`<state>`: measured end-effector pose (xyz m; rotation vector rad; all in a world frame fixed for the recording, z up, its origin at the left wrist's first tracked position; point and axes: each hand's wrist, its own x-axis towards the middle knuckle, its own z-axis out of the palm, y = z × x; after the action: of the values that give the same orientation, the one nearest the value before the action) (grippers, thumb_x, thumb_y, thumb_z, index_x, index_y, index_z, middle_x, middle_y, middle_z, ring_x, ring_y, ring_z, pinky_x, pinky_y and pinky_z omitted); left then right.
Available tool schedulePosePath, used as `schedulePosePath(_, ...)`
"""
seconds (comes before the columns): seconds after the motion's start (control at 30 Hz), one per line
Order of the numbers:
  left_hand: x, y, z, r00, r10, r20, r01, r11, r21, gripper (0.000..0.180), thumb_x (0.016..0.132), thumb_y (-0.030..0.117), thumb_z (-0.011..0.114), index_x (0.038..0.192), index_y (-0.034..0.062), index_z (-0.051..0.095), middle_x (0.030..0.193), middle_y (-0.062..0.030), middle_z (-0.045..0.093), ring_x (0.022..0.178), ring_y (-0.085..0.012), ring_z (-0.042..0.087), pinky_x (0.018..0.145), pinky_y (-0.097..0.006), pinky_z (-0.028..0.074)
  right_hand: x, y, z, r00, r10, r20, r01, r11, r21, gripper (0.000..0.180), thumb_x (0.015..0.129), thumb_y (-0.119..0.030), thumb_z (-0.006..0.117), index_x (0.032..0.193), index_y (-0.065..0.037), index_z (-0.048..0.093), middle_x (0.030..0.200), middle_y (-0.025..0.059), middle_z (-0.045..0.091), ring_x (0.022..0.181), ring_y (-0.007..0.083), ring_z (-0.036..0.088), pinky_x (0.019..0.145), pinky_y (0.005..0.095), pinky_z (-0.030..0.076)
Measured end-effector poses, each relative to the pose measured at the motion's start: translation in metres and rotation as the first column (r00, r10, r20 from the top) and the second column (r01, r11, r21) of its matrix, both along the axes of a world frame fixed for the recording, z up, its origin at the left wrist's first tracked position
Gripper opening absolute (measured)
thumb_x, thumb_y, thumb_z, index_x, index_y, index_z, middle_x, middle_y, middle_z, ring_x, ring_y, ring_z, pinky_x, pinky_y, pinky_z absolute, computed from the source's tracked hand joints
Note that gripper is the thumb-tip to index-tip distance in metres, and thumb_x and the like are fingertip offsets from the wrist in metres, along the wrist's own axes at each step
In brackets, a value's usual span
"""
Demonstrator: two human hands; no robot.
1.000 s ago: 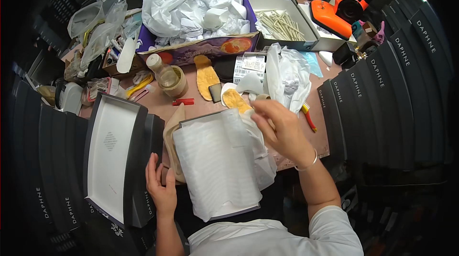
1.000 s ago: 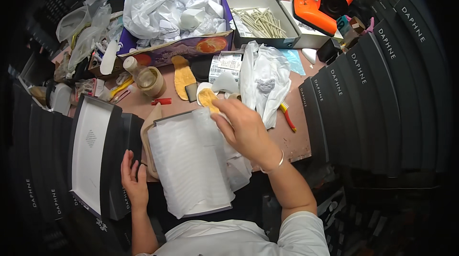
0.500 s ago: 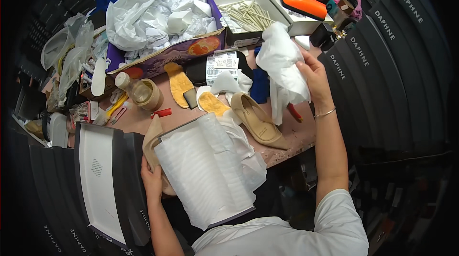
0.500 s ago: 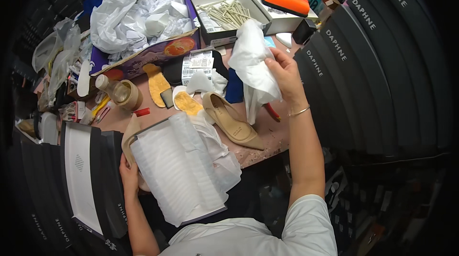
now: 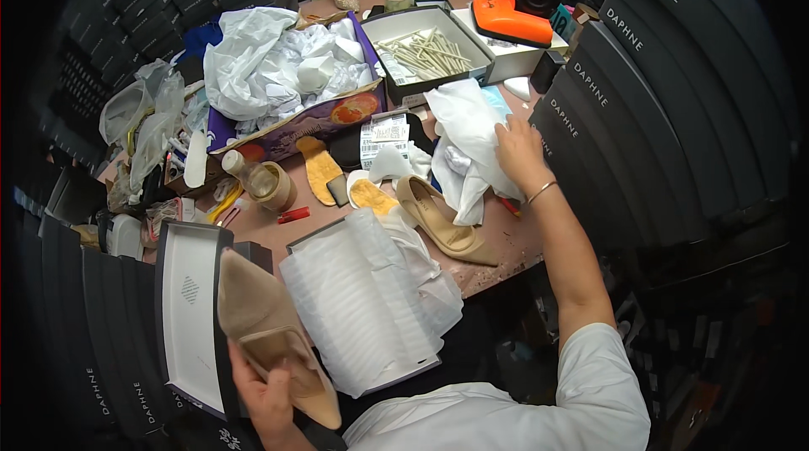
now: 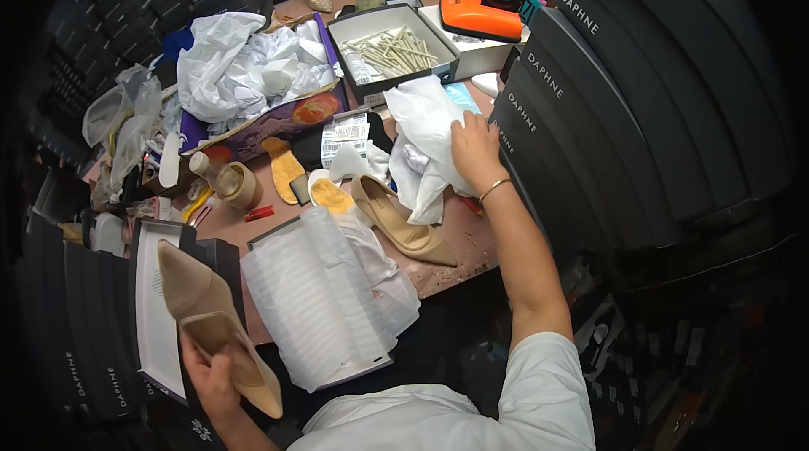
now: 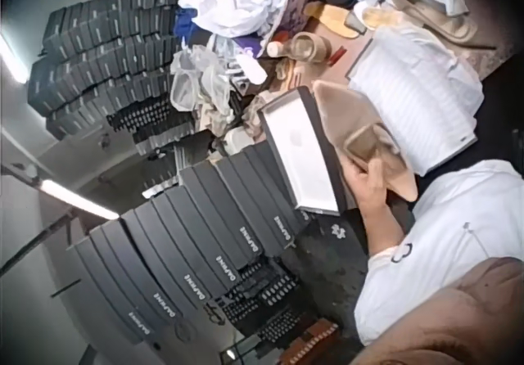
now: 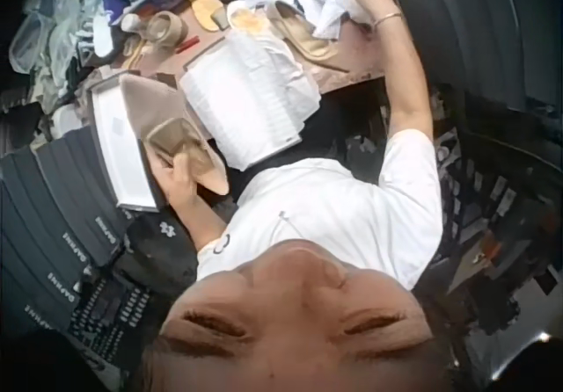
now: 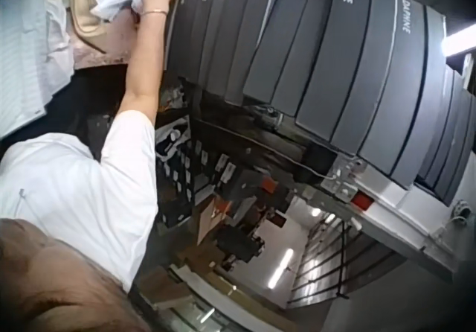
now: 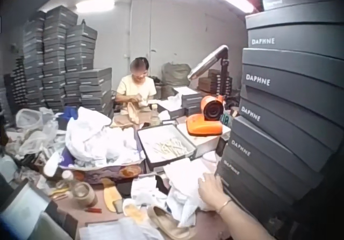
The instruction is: Inspecting, cleaning, and packing high-heeled shoes into boxes.
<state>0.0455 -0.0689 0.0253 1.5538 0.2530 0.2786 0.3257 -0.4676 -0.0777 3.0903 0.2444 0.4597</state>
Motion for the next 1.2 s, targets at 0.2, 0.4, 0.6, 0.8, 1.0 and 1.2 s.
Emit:
schedulePosePath(0.2,0.033,-0.05,-0.078,0.875,-0.341,-0.344,0.07,0.791,-0.608,0.047,0.084,0.003,0.053,0.13,0.0018,0.039,0.099,-0.0144,0.057,0.076,-0.0258,0.065,0.069,-0.04,0.057,-0.003,0.081,-0.012,0.954,0.27,-0.131,-0.229,0.936,0.267,0.052,0.074,-0.016,0.071,0.123,-0.008,0.054,0.123,0.0244,0.051,0.112,0.0403,0.051,0.092,0.0458,0.045)
schedulePosePath(0.4,0.033,-0.053,-0.125,0.84,-0.363,-0.403,-0.011,0.73,-0.683,0.051,0.086,0.002,0.052,0.134,0.0039,0.036,0.105,-0.0122,0.056,0.082,-0.0242,0.064,0.072,-0.039,0.057,0.009,-0.007,-0.075,0.997,-0.01,0.076,-0.039,0.788,0.614,0.007,0.074,0.003,0.056,0.08,0.0,0.055,0.079,0.018,0.056,0.076,0.037,0.058,0.07,0.0428,0.047)
schedulePosePath(0.6,0.035,-0.043,-0.13,0.83,-0.366,-0.421,-0.041,0.713,-0.7,0.05,0.088,0.003,0.053,0.135,0.0056,0.036,0.105,-0.0107,0.057,0.084,-0.021,0.063,0.073,-0.036,0.056,0.01,-0.013,-0.046,0.969,-0.039,0.244,-0.119,0.792,0.599,0.017,0.079,0.0,0.058,0.096,0.0,0.061,0.097,0.0187,0.06,0.089,0.035,0.06,0.077,0.04,0.048)
schedulePosePath(0.8,0.036,-0.048,-0.128,0.831,-0.375,-0.411,-0.032,0.706,-0.708,0.051,0.09,0.003,0.055,0.136,0.0067,0.033,0.104,-0.0096,0.057,0.079,-0.0186,0.064,0.069,-0.033,0.055,0.042,0.049,-0.028,0.949,0.253,-0.19,-0.223,0.96,0.168,0.057,0.076,-0.017,0.067,0.128,-0.006,0.046,0.119,0.0272,0.055,0.102,0.0411,0.059,0.088,0.0428,0.048)
schedulePosePath(1.0,0.032,-0.048,-0.136,0.833,-0.394,-0.387,0.004,0.705,-0.709,0.051,0.09,0.004,0.055,0.135,0.0071,0.032,0.1,-0.0099,0.056,0.076,-0.0196,0.064,0.066,-0.033,0.055,0.04,0.012,-0.073,0.953,-0.037,-0.3,0.147,0.923,0.355,0.038,0.077,-0.011,0.062,0.113,-0.006,0.05,0.101,0.0268,0.06,0.09,0.0425,0.061,0.079,0.0467,0.05)
schedulePosePath(1.2,0.034,-0.045,-0.136,0.826,-0.419,-0.376,0.023,0.693,-0.72,0.052,0.09,0.004,0.056,0.135,0.0063,0.031,0.1,-0.0094,0.056,0.078,-0.019,0.063,0.067,-0.032,0.055,0.041,0.011,-0.053,0.947,-0.057,-0.315,0.155,0.943,0.294,0.043,0.084,-0.026,0.062,0.12,-0.005,0.055,0.11,0.0282,0.058,0.1,0.0424,0.059,0.086,0.0453,0.048)
